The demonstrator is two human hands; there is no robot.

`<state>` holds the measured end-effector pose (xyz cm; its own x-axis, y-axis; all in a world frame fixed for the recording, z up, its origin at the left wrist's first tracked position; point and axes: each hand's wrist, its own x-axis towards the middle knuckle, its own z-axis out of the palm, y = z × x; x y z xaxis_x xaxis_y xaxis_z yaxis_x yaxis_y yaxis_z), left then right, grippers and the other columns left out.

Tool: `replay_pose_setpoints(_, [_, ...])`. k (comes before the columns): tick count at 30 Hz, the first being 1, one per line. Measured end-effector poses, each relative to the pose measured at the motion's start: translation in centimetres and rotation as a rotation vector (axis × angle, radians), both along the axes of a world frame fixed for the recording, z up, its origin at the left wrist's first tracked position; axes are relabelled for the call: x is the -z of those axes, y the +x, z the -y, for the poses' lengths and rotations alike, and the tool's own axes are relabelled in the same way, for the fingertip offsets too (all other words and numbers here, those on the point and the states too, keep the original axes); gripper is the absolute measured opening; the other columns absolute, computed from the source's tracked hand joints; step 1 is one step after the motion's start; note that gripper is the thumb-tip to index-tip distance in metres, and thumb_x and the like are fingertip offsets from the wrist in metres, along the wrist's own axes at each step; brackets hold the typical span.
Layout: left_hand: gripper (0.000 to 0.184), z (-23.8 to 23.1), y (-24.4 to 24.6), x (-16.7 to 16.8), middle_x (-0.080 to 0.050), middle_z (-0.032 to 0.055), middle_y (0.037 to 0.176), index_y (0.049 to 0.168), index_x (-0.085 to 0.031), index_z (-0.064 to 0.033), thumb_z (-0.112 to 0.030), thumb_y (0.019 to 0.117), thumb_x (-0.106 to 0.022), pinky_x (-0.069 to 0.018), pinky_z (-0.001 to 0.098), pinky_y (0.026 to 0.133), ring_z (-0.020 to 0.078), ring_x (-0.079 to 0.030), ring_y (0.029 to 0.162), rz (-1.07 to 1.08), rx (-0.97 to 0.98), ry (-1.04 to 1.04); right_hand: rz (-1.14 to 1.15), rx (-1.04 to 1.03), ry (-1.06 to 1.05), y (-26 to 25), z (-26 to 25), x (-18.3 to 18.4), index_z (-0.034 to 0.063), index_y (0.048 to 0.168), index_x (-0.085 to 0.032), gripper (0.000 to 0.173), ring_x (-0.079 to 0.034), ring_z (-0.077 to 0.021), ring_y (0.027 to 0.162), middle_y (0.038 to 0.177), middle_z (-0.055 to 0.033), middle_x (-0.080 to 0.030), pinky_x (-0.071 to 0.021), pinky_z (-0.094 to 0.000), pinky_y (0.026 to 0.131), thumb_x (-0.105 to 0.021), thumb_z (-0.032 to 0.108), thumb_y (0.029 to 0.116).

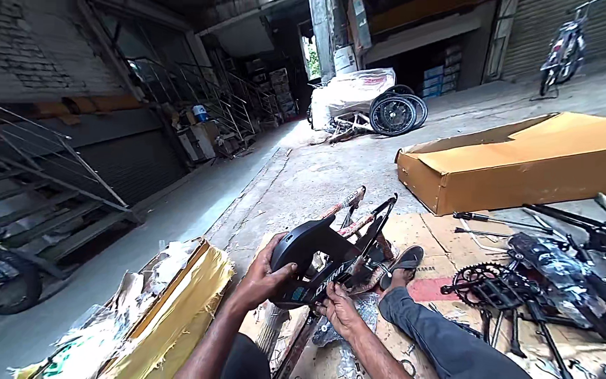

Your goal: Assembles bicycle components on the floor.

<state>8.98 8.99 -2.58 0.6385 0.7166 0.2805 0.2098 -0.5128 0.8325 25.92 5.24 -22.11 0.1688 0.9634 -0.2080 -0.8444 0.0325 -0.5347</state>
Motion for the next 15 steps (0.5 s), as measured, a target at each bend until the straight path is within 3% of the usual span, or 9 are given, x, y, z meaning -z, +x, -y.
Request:
replay_pose_setpoints(6, [0.064, -0.36, -0.04, 0.28, -0.068, 0.0047, 0.128, 0.151, -0.046, -0.0247, -0.013, 0.0925, -0.070, -0.0609, 0.0423, 0.093, 0.0210, -0.069, 0.110, 0.002, 0.025, 0.000, -0.023, -0.007, 0.015, 0.17, -0.09, 0.50, 0.0090, 0.156, -0.023, 0.048, -0.070, -0.0347, 0.097, 0.122, -0.0238, -0.061, -0.0614, -0.0510, 0.078, -0.040, 0.023, 0.1125])
replay_pose_setpoints(15, [0.065, -0.76, -0.43, 0.18, -0.067, 0.0047, 0.131, 0.151, -0.047, -0.0257, -0.015, 0.0921, -0.071, -0.0603, 0.0432, 0.094, 0.0222, -0.068, 0.112, 0.021, 0.045, -0.053, -0.011, -0.011, 0.003, 0.08, 0.04, 0.34, 0.0070, 0.153, -0.028, 0.045, -0.070, -0.0358, 0.096, 0.121, -0.0242, -0.061, -0.0616, -0.0521, 0.077, -0.041, 0.024, 0.1124])
